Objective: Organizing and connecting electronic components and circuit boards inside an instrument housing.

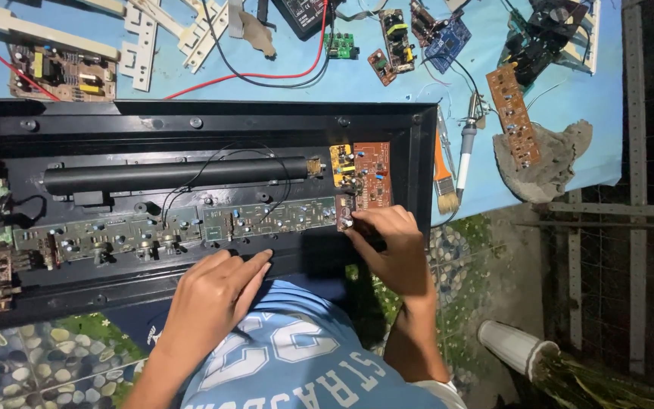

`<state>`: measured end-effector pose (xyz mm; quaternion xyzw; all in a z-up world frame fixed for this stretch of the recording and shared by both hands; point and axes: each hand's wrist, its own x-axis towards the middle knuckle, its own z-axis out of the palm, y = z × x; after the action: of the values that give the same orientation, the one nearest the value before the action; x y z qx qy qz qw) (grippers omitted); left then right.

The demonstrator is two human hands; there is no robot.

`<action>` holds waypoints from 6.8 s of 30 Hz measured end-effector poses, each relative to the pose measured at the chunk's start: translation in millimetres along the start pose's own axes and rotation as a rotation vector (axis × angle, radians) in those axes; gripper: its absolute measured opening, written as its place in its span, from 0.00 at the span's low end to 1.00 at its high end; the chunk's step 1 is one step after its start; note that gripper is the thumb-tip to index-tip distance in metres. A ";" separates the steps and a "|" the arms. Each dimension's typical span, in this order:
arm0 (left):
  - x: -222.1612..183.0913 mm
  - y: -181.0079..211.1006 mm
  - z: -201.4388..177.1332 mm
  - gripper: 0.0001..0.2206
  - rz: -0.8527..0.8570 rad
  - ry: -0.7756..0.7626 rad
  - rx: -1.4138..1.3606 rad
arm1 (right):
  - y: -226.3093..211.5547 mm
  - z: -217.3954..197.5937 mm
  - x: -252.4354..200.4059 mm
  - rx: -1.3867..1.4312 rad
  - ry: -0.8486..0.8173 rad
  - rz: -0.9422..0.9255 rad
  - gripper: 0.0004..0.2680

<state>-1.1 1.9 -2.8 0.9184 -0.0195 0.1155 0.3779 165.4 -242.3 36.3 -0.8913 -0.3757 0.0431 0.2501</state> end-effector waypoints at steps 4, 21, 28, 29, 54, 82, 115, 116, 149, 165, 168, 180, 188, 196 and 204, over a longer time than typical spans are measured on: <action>1.4 1.3 -1.4 0.12 0.001 -0.001 -0.005 | 1.9 -4.4 -0.5 0.009 -0.001 0.006 0.11; -0.9 -10.5 -24.9 0.12 -0.056 0.104 0.008 | 59.7 -72.8 82.8 -0.004 0.262 0.045 0.07; -4.2 -14.2 -27.9 0.14 -0.055 0.186 -0.010 | 120.8 -71.1 162.1 -0.144 0.138 0.176 0.09; -5.3 -15.1 -26.5 0.14 -0.058 0.201 -0.015 | 133.2 -69.5 174.0 -0.193 0.108 0.224 0.09; -10.0 -20.4 -23.5 0.12 -0.106 0.282 -0.124 | 154.7 -78.8 190.7 -0.310 0.044 0.385 0.04; 37.0 22.5 -4.2 0.33 0.136 0.283 -0.132 | -7.8 -74.2 20.0 0.608 0.312 -0.117 0.03; -56.7 60.6 82.5 0.17 0.292 -0.036 -0.258 | -26.1 -12.7 -104.1 0.381 0.068 -0.258 0.04; -57.4 60.8 82.7 0.17 0.302 -0.063 -0.235 | -45.3 -18.1 -99.1 0.419 -0.022 -0.225 0.06; -76.0 56.4 64.7 0.11 0.138 0.193 0.157 | 0.9 -20.7 -123.7 0.284 0.292 -0.241 0.03; -10.6 68.0 28.2 0.09 0.254 0.411 0.137 | 19.9 -25.1 -80.0 -0.075 0.349 -0.225 0.03; -7.9 62.5 34.2 0.07 0.244 0.406 0.052 | 20.3 -29.4 -77.5 -0.064 0.412 -0.202 0.02; -37.4 45.9 62.0 0.01 0.323 -0.139 -0.342 | 20.8 -39.8 -93.6 -0.040 0.453 -0.162 0.01; -45.6 51.1 67.9 0.19 0.520 -0.376 -0.377 | 22.4 -37.9 -101.2 -0.048 0.474 -0.246 0.02; -48.1 52.8 36.3 0.06 0.380 -0.324 -0.545 | 29.6 -35.1 -109.9 -0.019 0.462 -0.233 0.03; -87.8 10.8 38.0 0.13 0.221 -0.118 -0.377 | 67.4 -52.7 -135.6 -0.381 0.708 0.011 0.04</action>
<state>-80.4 -36.9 -41.4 0.8290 -0.1631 0.0967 0.5262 126.3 -397.8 34.9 -0.8835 -0.2627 -0.3359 0.1941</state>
